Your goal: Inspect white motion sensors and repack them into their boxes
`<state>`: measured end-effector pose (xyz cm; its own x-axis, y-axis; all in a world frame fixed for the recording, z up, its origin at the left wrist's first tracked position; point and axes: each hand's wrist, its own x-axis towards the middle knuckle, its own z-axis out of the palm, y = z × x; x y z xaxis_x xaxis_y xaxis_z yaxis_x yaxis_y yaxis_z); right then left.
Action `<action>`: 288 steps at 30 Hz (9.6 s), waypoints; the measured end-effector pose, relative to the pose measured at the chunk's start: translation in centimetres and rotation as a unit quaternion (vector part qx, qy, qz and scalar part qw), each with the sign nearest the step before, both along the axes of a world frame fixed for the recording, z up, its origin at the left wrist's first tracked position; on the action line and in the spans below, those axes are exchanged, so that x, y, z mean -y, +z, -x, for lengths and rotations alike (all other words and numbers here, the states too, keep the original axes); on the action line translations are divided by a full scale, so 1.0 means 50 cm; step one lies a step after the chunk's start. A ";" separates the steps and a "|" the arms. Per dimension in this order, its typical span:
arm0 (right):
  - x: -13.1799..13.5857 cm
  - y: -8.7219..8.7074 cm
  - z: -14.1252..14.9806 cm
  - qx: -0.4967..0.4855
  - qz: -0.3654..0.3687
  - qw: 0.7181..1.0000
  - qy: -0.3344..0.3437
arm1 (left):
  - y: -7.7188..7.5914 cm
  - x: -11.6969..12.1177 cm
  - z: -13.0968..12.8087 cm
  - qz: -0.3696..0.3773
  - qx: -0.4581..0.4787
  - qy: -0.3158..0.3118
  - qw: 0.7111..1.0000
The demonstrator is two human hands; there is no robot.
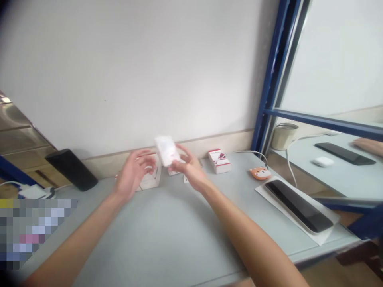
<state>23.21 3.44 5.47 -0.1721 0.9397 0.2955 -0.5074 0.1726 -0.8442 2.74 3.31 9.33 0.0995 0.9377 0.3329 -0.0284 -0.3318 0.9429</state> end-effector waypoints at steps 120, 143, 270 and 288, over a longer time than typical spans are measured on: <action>0.097 -0.022 0.068 0.505 -0.444 0.712 -0.200 | -0.158 0.087 0.082 -0.254 -0.316 0.136 0.904; 0.087 -0.009 0.046 0.523 -0.460 0.679 -0.232 | -0.121 0.097 0.097 -0.351 -0.372 0.114 0.852; 0.121 0.043 0.031 0.466 -0.292 0.814 -0.187 | -0.152 0.111 0.049 -0.515 -0.294 0.172 0.787; 0.092 0.009 0.047 0.252 -0.056 0.966 0.013 | -0.169 0.111 0.038 -0.420 -0.218 0.152 0.868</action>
